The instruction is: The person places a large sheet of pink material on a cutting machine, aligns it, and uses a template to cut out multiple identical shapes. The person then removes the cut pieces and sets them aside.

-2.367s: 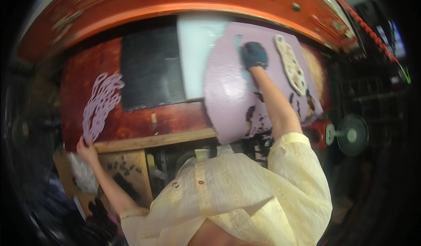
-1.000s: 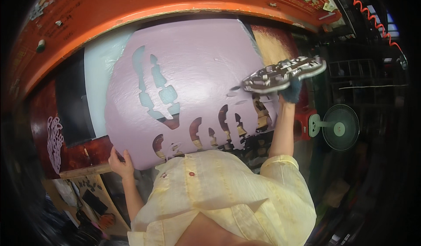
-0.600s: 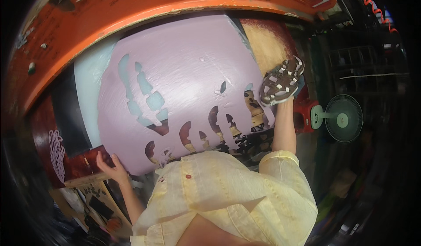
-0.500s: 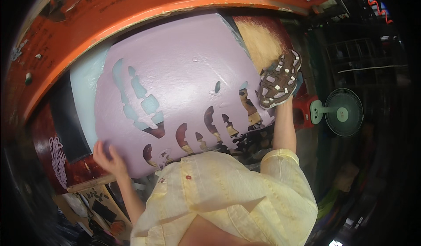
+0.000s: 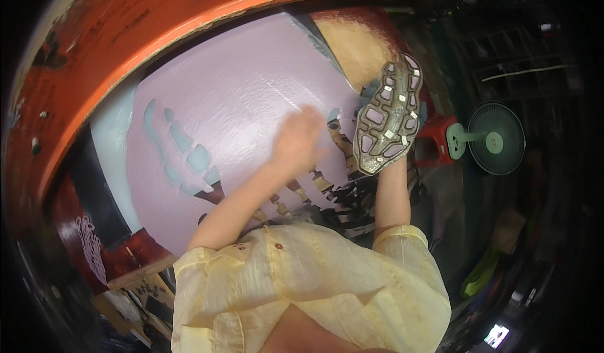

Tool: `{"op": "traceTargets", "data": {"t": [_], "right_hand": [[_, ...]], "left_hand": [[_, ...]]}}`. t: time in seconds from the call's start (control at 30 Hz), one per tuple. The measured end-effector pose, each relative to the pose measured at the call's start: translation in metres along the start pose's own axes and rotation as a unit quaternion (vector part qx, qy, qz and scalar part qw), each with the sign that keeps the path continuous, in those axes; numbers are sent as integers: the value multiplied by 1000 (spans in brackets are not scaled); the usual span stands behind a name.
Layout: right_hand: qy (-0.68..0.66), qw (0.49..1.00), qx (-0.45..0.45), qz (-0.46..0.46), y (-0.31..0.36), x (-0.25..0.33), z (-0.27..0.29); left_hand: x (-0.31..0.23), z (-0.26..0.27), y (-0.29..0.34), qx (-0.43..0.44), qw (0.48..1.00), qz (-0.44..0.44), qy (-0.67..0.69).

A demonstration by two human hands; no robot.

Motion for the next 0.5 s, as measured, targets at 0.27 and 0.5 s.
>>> {"op": "traceTargets", "data": {"t": [0.27,0.5], "right_hand": [[23,998,45,-36,2,-11,-20],[10,989,110,-100,26,-19,-58]], "left_hand": [[6,10,59,26,685,348,640],[-75,33,49,65,427,309,847]]}}
Point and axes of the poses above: each hand's wrist, its own y-axis away from the middle knuckle, its own z-axis out of the back of the hand, x = y × z, the point moved 3 cm from there along -y, towards the middle knuckle, and after that the axes turned 9 degrees about -x, right-handed, at the moved point
